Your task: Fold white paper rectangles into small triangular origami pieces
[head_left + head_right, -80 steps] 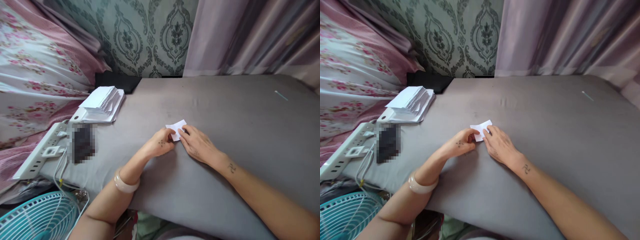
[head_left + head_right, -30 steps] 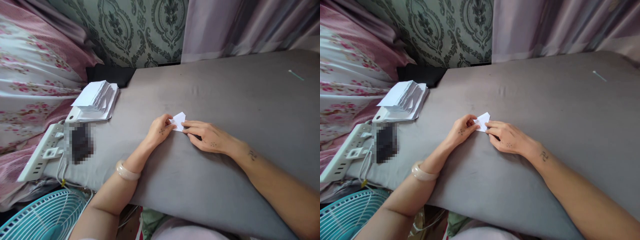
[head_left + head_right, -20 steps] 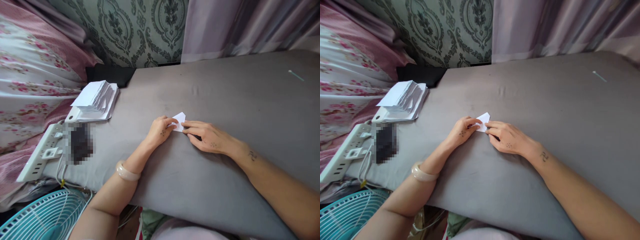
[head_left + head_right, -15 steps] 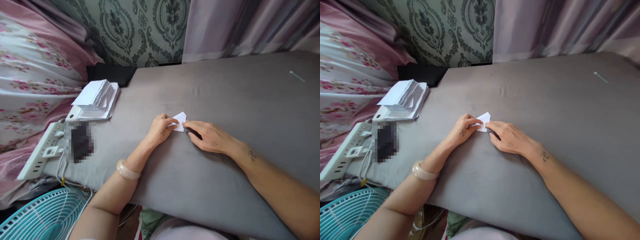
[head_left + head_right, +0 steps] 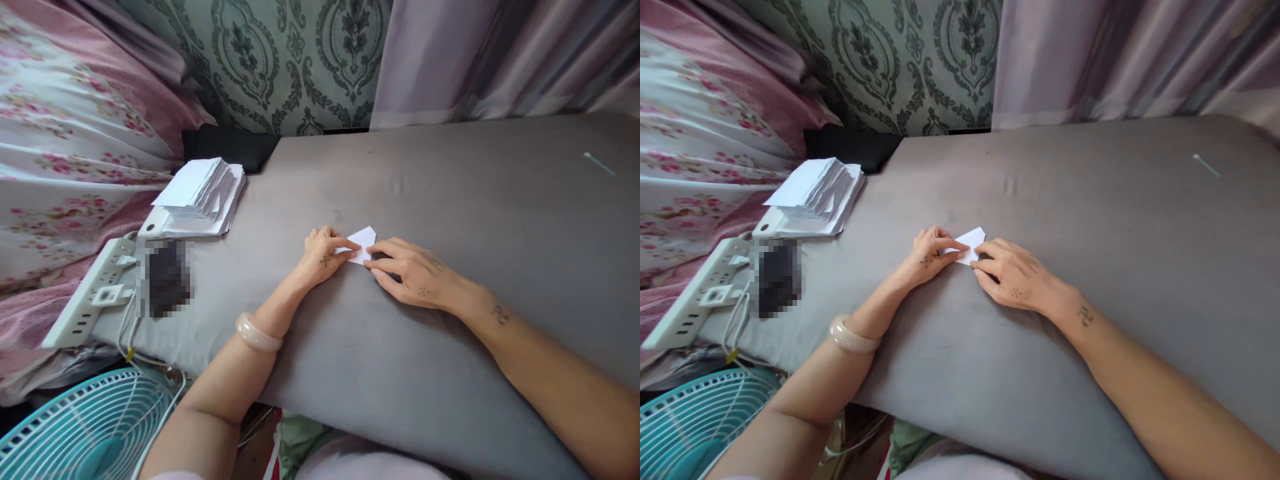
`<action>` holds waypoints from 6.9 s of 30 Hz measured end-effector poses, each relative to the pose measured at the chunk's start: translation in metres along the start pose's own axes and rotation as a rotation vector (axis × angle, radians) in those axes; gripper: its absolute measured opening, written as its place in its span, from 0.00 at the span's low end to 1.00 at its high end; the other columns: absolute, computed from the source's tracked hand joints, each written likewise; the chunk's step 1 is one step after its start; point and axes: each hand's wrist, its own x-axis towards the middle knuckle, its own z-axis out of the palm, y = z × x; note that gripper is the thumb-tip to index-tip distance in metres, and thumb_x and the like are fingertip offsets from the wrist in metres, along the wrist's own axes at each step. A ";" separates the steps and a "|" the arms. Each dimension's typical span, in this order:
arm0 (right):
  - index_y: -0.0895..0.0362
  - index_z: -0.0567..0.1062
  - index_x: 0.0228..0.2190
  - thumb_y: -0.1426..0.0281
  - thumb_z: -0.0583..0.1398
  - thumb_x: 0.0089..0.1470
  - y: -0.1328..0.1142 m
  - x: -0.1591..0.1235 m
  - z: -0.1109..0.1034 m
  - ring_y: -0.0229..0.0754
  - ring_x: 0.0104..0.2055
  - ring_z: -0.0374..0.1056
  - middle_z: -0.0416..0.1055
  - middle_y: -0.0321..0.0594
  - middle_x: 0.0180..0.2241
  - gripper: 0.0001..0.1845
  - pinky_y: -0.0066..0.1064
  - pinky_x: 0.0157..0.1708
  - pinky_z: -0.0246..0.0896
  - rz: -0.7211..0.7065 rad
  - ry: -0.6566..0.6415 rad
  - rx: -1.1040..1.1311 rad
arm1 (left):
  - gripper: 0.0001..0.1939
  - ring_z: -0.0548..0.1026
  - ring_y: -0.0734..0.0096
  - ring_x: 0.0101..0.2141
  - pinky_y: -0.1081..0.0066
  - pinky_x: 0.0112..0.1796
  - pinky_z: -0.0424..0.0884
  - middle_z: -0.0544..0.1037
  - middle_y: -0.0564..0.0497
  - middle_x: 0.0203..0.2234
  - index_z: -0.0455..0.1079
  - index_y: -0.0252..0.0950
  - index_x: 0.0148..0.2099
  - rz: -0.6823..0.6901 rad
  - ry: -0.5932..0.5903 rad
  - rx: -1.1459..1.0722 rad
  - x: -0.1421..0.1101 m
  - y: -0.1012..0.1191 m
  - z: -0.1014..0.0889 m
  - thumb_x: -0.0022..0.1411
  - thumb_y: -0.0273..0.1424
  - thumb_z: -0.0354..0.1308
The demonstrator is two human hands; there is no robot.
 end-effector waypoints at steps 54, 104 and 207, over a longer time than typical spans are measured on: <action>0.52 0.71 0.49 0.61 0.62 0.52 0.009 0.029 0.027 0.56 0.54 0.60 0.67 0.47 0.52 0.23 0.49 0.52 0.56 0.301 0.173 -0.082 | 0.08 0.68 0.62 0.42 0.61 0.45 0.58 0.76 0.48 0.37 0.71 0.38 0.40 0.055 0.087 0.068 0.011 -0.004 -0.016 0.64 0.31 0.52; 0.50 0.79 0.37 0.68 0.54 0.61 0.041 0.030 0.022 0.45 0.41 0.66 0.75 0.40 0.37 0.13 0.40 0.43 0.55 0.145 0.105 0.116 | 0.09 0.69 0.64 0.43 0.63 0.45 0.58 0.77 0.49 0.40 0.73 0.39 0.40 0.198 -0.004 0.088 0.008 -0.003 -0.015 0.65 0.30 0.51; 0.54 0.79 0.35 0.68 0.52 0.62 0.025 0.015 0.007 0.43 0.39 0.66 0.73 0.42 0.36 0.15 0.34 0.38 0.58 0.106 0.067 -0.105 | 0.15 0.69 0.61 0.41 0.63 0.42 0.63 0.75 0.42 0.39 0.73 0.35 0.42 0.307 0.007 0.414 -0.015 0.008 -0.015 0.68 0.29 0.44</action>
